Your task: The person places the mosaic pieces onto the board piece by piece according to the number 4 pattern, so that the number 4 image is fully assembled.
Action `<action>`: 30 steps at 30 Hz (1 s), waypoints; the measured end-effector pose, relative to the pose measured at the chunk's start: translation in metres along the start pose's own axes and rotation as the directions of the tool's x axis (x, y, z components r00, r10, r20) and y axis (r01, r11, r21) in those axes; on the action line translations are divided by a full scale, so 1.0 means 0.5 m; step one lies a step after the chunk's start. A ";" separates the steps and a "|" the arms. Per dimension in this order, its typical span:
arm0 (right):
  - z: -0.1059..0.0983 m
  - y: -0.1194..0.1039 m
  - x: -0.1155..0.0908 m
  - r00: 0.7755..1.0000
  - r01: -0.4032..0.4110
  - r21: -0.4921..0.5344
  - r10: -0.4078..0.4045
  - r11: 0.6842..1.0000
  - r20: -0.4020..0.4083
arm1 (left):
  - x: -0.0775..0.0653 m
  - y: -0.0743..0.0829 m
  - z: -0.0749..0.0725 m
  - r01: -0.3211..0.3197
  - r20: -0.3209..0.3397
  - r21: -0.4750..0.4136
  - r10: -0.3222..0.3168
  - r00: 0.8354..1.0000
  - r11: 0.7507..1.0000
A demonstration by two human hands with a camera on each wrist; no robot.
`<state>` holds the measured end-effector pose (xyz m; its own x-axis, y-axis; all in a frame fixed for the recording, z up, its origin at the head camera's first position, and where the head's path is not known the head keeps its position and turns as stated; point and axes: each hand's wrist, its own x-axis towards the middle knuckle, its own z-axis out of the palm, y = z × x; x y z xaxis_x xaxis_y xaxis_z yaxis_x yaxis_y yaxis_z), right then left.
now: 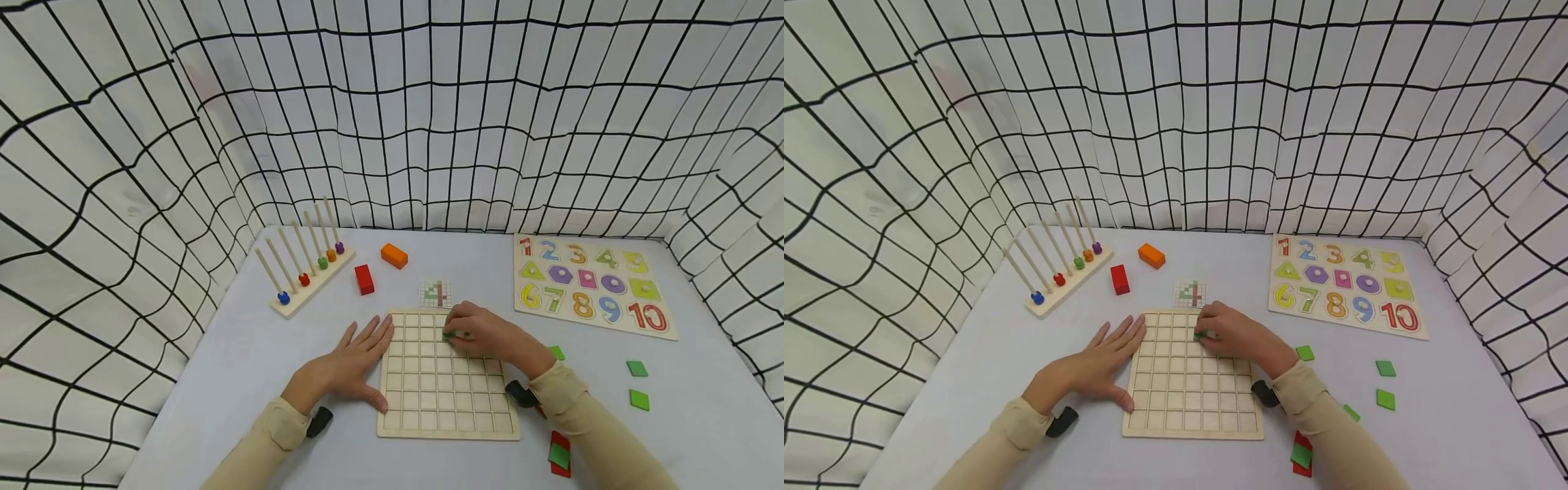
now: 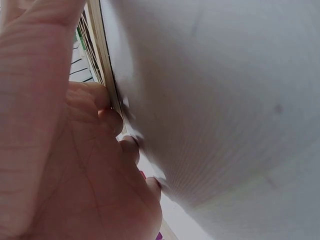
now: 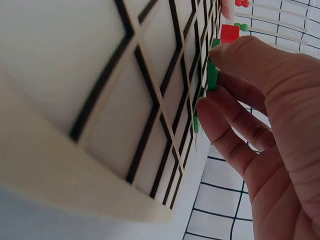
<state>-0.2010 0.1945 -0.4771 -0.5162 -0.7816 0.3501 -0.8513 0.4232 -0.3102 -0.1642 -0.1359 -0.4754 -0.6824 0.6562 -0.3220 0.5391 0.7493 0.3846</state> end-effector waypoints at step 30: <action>0.012 -0.018 0.016 0.996 -0.054 -0.041 0.056 0.998 0.063 | -0.001 0.004 -0.003 0.011 0.000 0.003 -0.011 1.000 1.000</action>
<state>-0.1970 0.1817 -0.4768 -0.5563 -0.7837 0.2761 -0.8255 0.4832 -0.2917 -0.1634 -0.1346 -0.4732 -0.6880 0.6481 -0.3264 0.5333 0.7566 0.3783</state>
